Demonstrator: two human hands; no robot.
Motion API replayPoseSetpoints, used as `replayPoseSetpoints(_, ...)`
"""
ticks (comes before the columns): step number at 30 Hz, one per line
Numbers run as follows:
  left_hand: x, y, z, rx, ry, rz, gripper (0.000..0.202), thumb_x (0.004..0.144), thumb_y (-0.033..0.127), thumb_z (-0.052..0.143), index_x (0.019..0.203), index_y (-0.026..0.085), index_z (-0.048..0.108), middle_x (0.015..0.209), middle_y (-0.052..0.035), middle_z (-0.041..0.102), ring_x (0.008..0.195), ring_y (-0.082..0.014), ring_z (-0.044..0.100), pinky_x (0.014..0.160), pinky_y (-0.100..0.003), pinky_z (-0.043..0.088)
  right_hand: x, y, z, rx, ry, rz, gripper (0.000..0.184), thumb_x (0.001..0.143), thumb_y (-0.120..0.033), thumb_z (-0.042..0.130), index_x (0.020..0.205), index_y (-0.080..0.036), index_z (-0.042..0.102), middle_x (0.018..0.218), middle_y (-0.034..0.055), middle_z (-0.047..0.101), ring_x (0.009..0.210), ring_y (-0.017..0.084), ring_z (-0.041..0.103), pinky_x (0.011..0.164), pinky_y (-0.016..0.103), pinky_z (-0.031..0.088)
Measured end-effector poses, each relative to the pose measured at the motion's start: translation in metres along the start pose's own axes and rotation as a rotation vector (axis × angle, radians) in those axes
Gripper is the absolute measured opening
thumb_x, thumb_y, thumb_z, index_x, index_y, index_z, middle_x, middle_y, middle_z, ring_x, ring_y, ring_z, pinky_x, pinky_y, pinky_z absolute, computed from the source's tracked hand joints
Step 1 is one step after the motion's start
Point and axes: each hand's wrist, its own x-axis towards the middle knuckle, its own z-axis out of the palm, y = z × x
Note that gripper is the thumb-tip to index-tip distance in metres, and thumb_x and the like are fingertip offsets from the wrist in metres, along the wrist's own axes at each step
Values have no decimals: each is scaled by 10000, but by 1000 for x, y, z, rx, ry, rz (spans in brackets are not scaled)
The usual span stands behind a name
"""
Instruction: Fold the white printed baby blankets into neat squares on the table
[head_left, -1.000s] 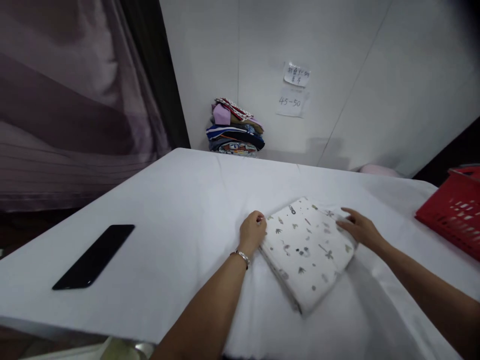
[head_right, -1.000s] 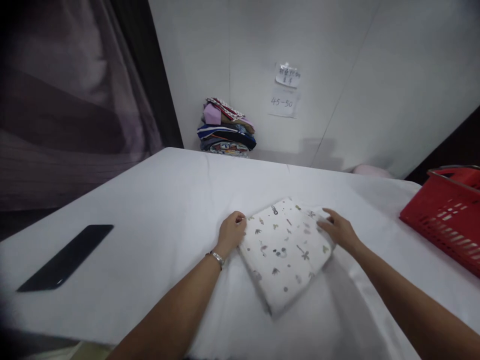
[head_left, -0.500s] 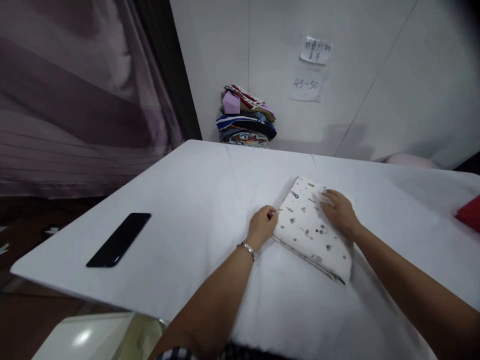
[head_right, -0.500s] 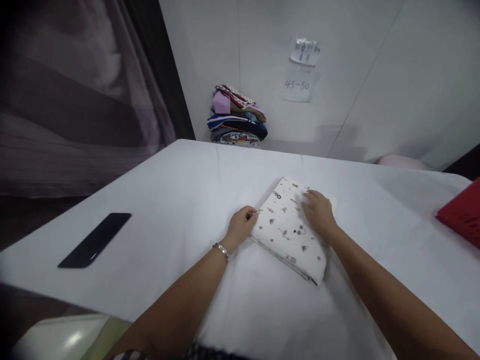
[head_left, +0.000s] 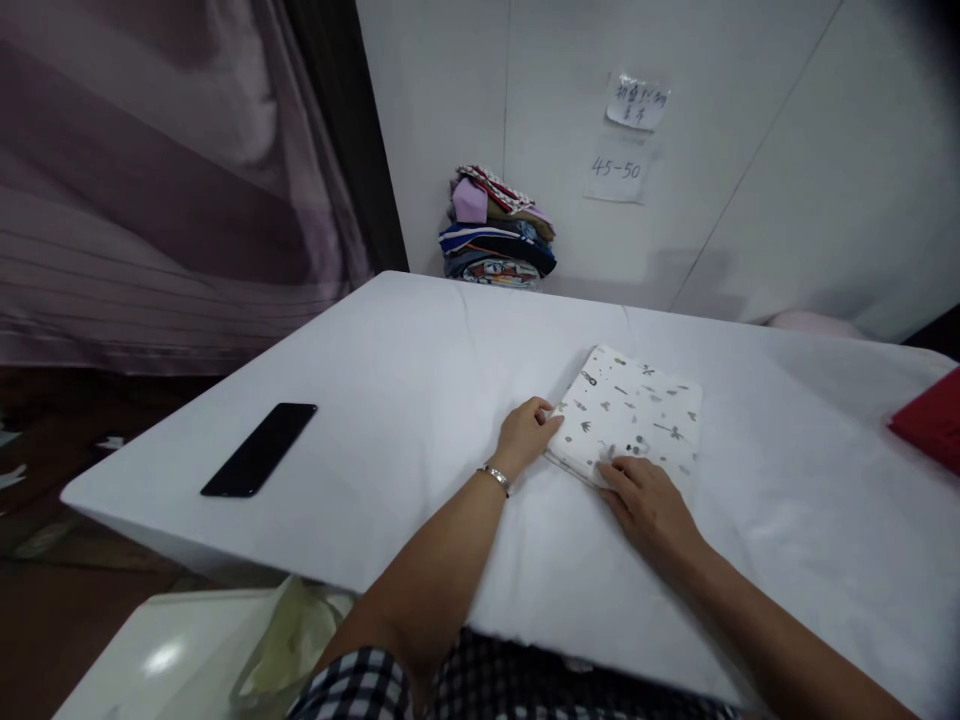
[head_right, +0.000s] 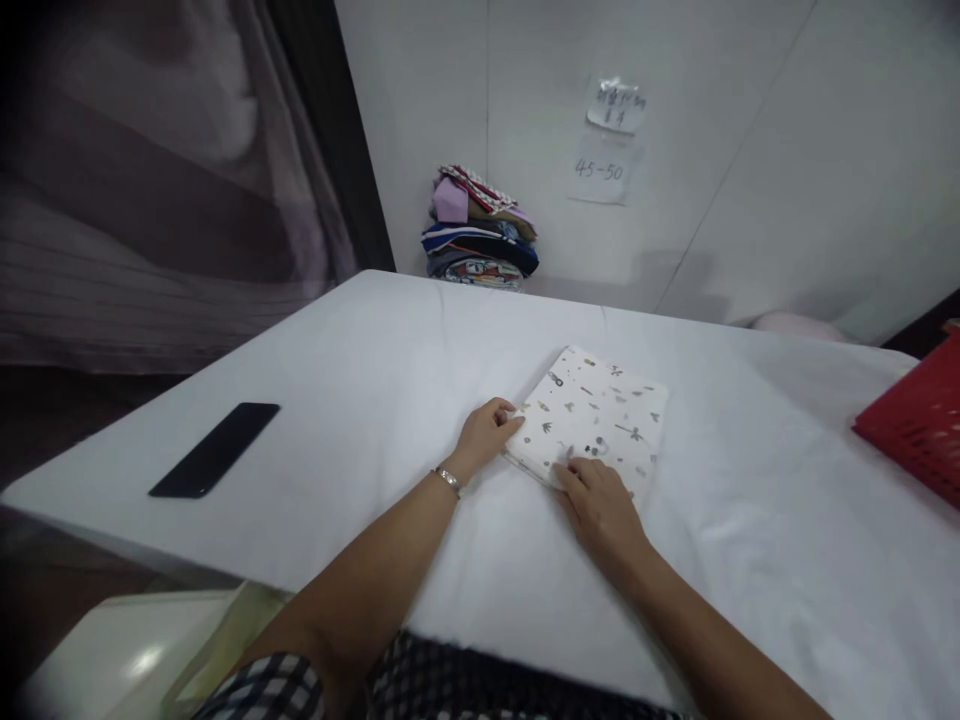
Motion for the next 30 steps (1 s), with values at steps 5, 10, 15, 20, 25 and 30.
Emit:
replayPoseSetpoints(5,2,-7,-4,33,26,-18,166,761,151,491,874,212,597,621,49,547,610,-104,497,569,-211,342,-1,-4,1,-11,32,-64,298,885,-174,359,1046,-217,606,932,89,620,838,218,546,710,355,445)
replayPoseSetpoints(10,-2,-1,-7,-4,76,-1,187,837,343,473,807,204,594,680,29,580,640,-113,511,593,-224,363,-3,-5,2,-51,38,-84,267,876,-175,389,1042,-213,595,953,93,604,832,217,542,686,346,439)
replayPoseSetpoints(15,-7,7,-5,124,43,40,156,754,350,588,802,202,581,774,8,604,689,-134,525,617,-242,370,-1,-9,2,-75,5,-65,302,871,-135,362,1045,-214,595,915,80,606,805,208,536,681,336,432)
replayPoseSetpoints(20,-14,14,-6,146,-108,6,82,700,262,595,676,197,552,648,21,595,597,-130,519,555,-241,359,-14,4,-13,-31,-83,-99,274,872,-175,383,1000,-223,620,915,66,633,794,205,553,678,336,447)
replayPoseSetpoints(25,-23,20,-3,-192,-621,-78,196,674,328,641,607,175,537,557,25,580,534,-115,555,525,-218,408,-52,35,-33,67,-122,-22,239,860,-251,427,956,-257,646,971,65,641,873,226,581,728,376,481)
replayPoseSetpoints(30,-23,21,-5,-348,-800,-127,256,650,355,685,583,149,549,553,-4,593,513,-108,562,506,-216,425,-52,39,-50,299,-291,194,255,856,-388,457,979,-272,649,1083,73,616,997,244,569,816,387,501)
